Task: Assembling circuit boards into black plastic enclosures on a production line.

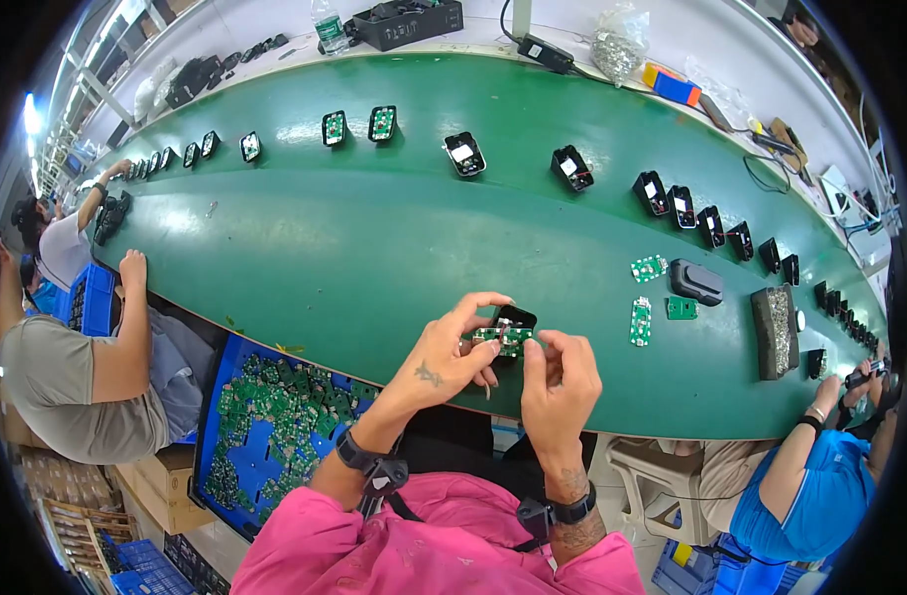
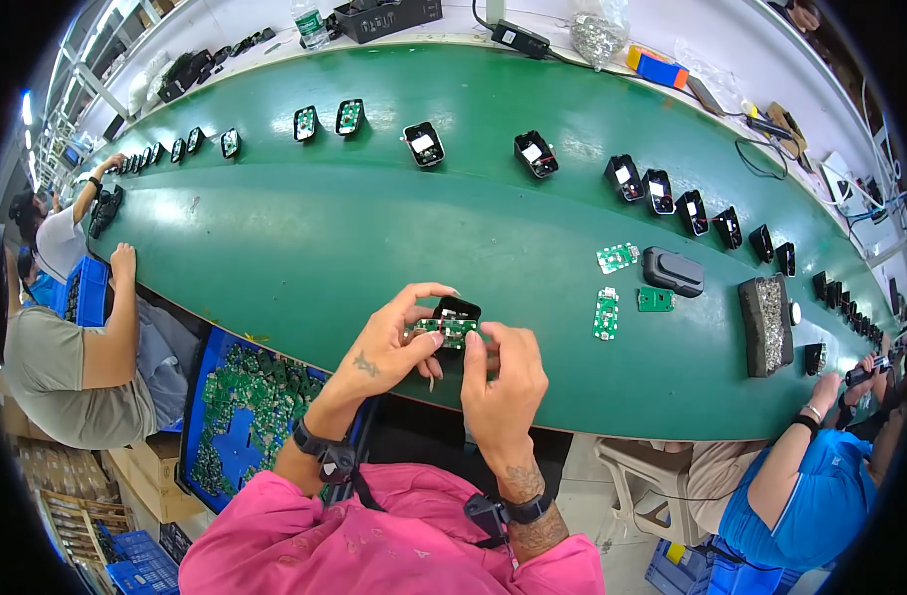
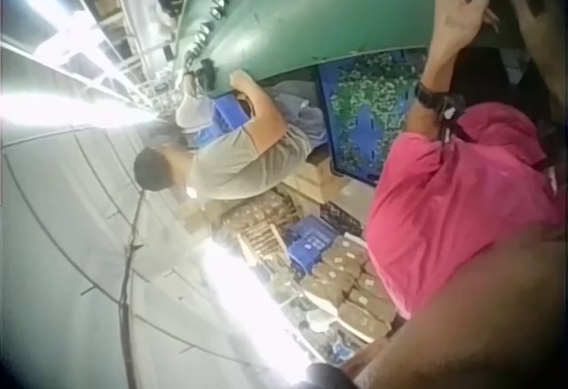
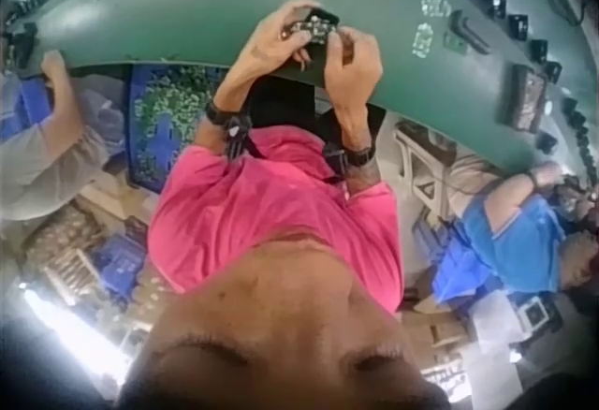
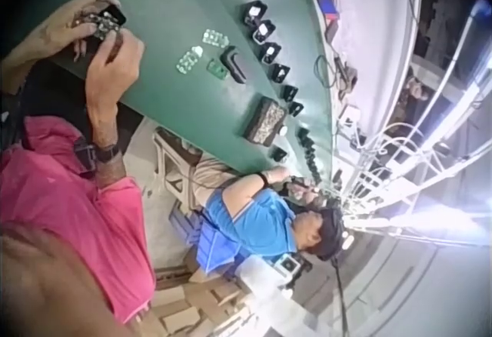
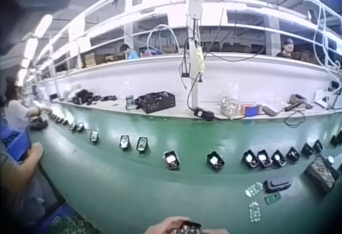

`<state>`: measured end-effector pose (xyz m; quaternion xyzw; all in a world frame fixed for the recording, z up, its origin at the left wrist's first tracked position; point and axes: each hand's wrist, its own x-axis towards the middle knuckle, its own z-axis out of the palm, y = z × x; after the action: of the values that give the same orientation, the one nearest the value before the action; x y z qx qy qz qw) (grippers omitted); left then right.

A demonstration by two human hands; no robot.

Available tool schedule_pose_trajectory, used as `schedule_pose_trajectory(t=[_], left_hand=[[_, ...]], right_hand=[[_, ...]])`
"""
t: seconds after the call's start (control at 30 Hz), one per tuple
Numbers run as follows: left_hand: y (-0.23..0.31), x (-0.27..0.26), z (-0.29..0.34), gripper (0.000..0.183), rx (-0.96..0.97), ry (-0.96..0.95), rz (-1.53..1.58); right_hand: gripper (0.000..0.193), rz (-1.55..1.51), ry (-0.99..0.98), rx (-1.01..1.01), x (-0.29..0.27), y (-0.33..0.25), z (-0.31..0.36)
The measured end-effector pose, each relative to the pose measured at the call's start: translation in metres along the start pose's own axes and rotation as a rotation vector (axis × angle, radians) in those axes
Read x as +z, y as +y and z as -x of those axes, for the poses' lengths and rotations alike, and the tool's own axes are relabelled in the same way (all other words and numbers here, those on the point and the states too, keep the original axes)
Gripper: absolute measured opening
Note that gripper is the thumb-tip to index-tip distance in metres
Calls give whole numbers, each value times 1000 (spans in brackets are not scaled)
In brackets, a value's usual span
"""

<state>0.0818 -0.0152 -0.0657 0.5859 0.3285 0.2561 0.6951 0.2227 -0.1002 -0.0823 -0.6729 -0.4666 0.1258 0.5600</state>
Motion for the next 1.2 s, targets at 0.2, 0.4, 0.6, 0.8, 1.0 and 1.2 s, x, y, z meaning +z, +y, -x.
schedule_pose_trajectory(t=[0.2,0.4,0.6,0.8,1.0,1.2], left_hand=[[10,19,15,42,93,81,-201],[9,33,22,44,142,193,-119],[7,42,33,48,449,377,-324],[12,43,36,50,554,388,-521],[13,40,35,54,666,366,-765],[18,42,36,58,683,317,-852]], right_hand=[[12,-203,-185,118,-8,-23,-2],[8,-289,-144,-9,-10,-18,7],[2,51,-78,-201,-23,-38,7],[6,127,-169,-290,-31,-46,1],[5,175,-338,-248,-49,-48,-7],[3,165,-426,-210,-53,-45,-11]])
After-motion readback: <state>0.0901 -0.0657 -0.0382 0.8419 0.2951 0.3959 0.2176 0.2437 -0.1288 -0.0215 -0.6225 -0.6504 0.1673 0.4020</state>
